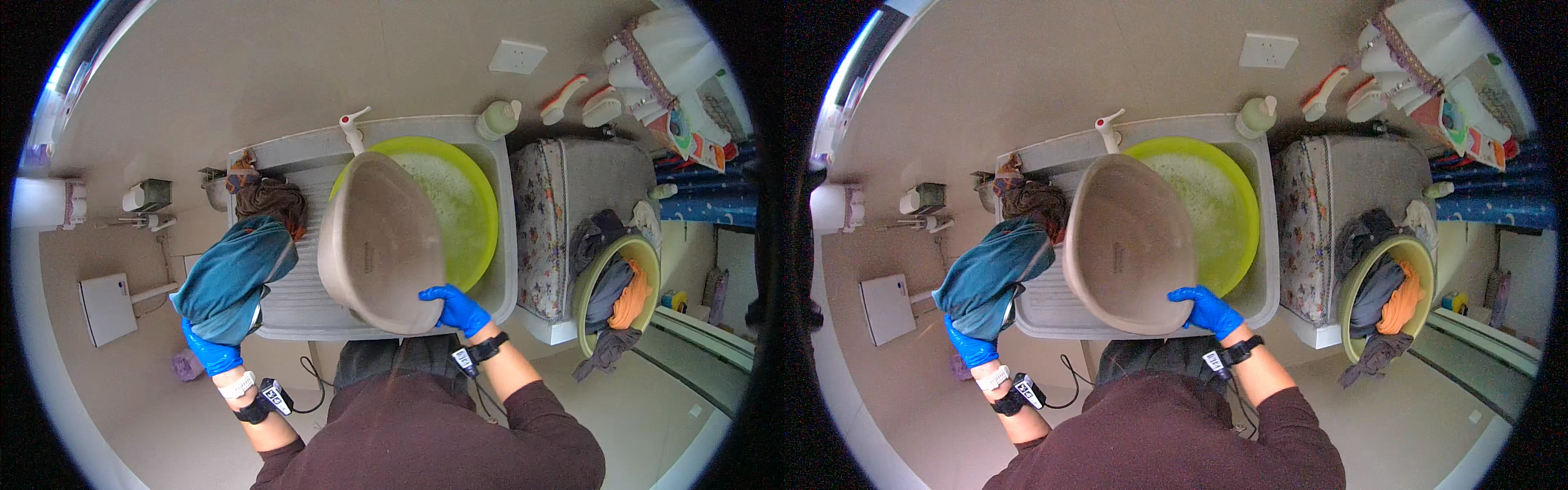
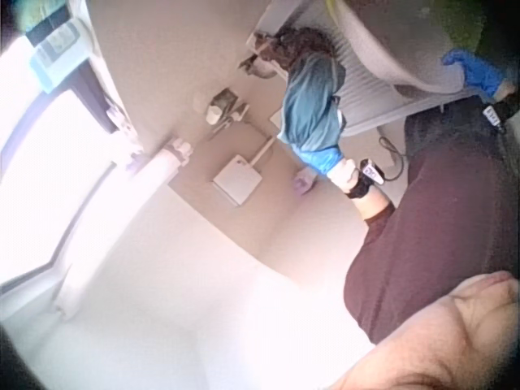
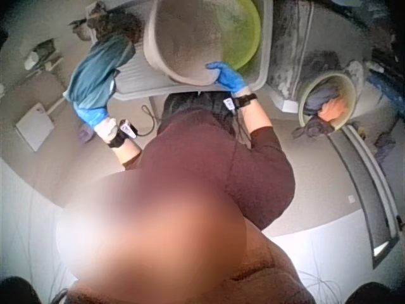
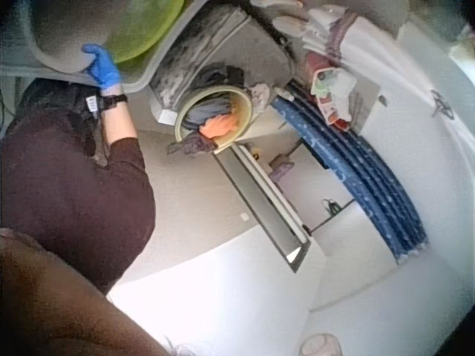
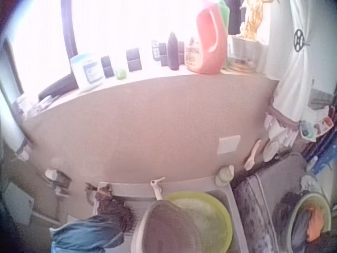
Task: The person hand washes several pieces of clothing in a yellow basin filled with soapy water. They scrub, rinse, and wring out each item, then place the cleaned items into a separate basin.
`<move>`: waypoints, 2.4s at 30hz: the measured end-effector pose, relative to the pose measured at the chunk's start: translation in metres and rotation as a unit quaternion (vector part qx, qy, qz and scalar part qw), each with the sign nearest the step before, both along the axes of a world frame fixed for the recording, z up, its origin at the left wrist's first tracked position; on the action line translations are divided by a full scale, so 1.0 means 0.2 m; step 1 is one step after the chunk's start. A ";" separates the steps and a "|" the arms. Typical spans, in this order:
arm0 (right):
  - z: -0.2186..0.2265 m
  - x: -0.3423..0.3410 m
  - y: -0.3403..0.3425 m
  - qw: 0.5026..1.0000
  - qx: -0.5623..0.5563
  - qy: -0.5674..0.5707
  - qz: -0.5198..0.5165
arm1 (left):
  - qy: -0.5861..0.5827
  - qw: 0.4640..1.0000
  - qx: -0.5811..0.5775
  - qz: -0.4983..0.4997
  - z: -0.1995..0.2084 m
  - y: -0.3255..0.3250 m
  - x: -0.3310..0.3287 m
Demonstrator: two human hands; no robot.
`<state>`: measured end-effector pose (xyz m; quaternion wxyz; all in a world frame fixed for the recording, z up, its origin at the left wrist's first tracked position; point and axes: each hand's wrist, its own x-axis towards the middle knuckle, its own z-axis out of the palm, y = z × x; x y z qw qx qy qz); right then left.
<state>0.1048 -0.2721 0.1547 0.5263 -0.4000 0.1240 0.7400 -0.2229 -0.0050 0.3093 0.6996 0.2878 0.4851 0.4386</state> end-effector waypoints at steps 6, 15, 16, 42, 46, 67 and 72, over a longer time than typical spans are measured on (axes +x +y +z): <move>-0.04 0.14 -0.09 0.977 -0.020 -0.210 -0.025 | 0.026 0.999 0.044 -0.005 0.02 0.04 0.01; 0.17 0.00 0.09 0.959 0.009 -0.283 0.017 | 0.070 0.972 0.207 -0.082 0.23 -0.18 0.52; 0.20 -0.01 0.09 0.967 0.008 -0.253 0.006 | 0.103 0.954 0.247 -0.134 0.21 -0.22 0.60; -0.05 1.32 -0.61 0.805 0.045 -0.312 -0.503 | 0.531 0.781 0.286 -0.165 -0.78 0.26 0.40; -0.26 1.46 -0.74 0.817 0.048 -0.350 -0.457 | 0.526 0.814 0.229 -0.087 -1.11 0.53 0.12; -0.13 -0.12 0.50 0.946 0.096 -0.272 0.146 | 0.008 0.995 -0.035 -0.091 -1.10 0.10 0.09; -0.09 -0.20 0.61 0.970 0.123 -0.210 -0.002 | 0.168 0.925 0.053 -0.337 -1.08 -0.27 0.24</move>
